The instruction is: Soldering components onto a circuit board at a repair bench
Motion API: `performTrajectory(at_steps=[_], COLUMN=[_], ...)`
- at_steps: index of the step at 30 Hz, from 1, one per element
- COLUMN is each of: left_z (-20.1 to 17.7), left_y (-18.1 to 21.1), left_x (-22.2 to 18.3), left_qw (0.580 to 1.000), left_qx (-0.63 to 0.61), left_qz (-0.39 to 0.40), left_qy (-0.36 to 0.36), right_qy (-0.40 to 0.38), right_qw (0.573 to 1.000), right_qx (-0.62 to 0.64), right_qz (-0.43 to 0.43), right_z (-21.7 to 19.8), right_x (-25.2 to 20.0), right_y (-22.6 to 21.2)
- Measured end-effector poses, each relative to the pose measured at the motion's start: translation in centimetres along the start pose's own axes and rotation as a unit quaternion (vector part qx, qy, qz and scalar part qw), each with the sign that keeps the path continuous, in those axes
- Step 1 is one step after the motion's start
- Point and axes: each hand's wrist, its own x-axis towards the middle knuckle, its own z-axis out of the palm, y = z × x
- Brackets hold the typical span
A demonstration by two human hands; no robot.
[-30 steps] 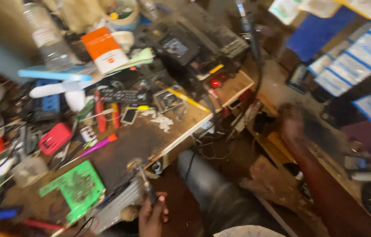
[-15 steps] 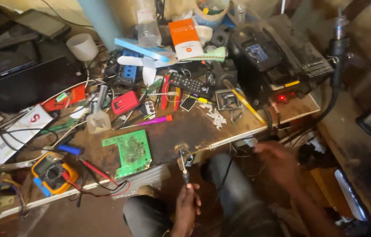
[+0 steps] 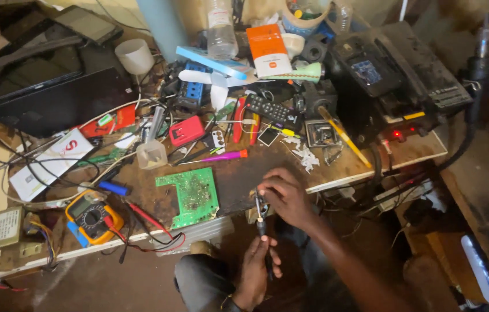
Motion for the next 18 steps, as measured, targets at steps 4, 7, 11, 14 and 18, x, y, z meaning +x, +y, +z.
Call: performTrajectory(at_steps=[4, 7, 11, 14, 18], left_z=[0.2, 0.5, 0.2, 0.3, -0.1], left_y=[-0.1, -0.3, -0.6, -1.0, -1.0], left_x=[-0.3, -0.2, -0.1, 0.0, 0.2], left_qw=[1.0, 1.0, 1.0, 0.999, 1.0], left_qx=[-0.016, -0.026, -0.026, -0.043, -0.011], left_qz=[-0.014, -0.002, 0.0, -0.003, 0.006], left_qy=[0.001, 0.004, -0.002, -0.007, 0.0], right_qy=[-0.031, -0.037, -0.048, -0.047, -0.086], right_qw=[0.995, 0.997, 0.998, 0.997, 0.996], right_qx=[-0.08, -0.055, -0.038, -0.054, 0.021], right_qz=[-0.044, -0.047, -0.031, -0.017, 0.026], right_z=[0.3, 0.3, 0.4, 1.0, -0.5], right_x=[-0.3, 0.2, -0.1, -0.2, 0.0], right_y=[-0.4, -0.5, 0.5, 1.1, 0.3])
